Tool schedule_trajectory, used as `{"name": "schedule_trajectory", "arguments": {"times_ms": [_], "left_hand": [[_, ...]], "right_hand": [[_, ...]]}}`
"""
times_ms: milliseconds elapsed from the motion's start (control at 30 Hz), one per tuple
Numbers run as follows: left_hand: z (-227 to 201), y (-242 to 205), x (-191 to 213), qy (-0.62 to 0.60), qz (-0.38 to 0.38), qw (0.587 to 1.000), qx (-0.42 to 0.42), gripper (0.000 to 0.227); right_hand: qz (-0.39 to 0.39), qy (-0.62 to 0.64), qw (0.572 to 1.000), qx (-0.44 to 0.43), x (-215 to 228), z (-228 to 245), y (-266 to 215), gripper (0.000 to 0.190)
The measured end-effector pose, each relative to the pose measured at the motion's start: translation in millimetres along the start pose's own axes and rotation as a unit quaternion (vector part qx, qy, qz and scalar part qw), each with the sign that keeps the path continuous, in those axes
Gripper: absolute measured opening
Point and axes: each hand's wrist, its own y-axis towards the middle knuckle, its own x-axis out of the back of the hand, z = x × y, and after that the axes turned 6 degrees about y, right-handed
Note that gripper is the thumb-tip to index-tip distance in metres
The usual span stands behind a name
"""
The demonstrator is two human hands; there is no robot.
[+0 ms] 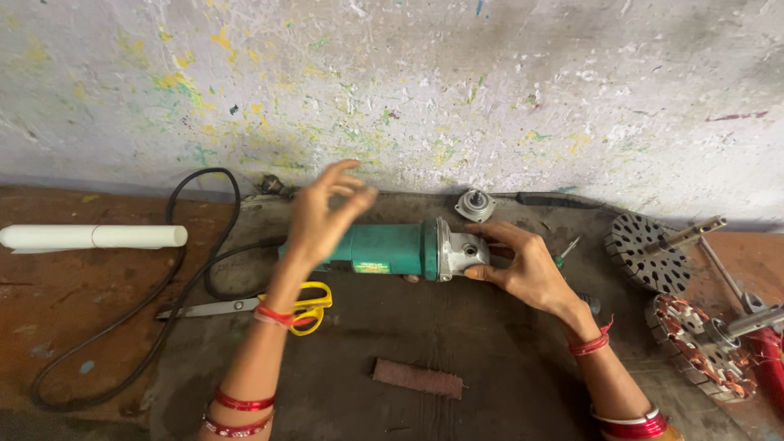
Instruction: The person disassembles a green angle grinder on a workbench, using a screwdriver to remove screws and separate the housing. They manipulate internal components and reassemble the tool, tightening screws to secure the casing.
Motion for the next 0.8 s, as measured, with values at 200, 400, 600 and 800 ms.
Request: {"name": "schedule_trajectory", "arguments": {"times_ms": [200, 400, 600, 800], "left_hand": [[-54.2, -34.3, -53.4, 0.219, -0.009, 0.944, -0.248, 0.101], [-58.7, -42.9, -61.4, 0.270, 0.087, 0.930, -0.234, 0.121], [-47.6, -42.5, -67.4, 0.305, 0.078, 0.918, -0.242, 0.121], [-45.6, -41.7, -69.7, 0.317, 0.062, 0.911, -0.255, 0.112]], "right_hand": [[-0.007, 0.033, 0.999, -0.005, 0.8, -5.4, 0.0, 0.069], [0.007, 0.029, 1.000, 0.009, 0.6, -4.8, -0.4, 0.064], [0.018, 0.052, 0.998, 0.013, 0.5, -2.8, 0.5, 0.061], [0.014, 0.005, 0.999, 0.038, 0.3, -1.1, 0.8, 0.064]]}}
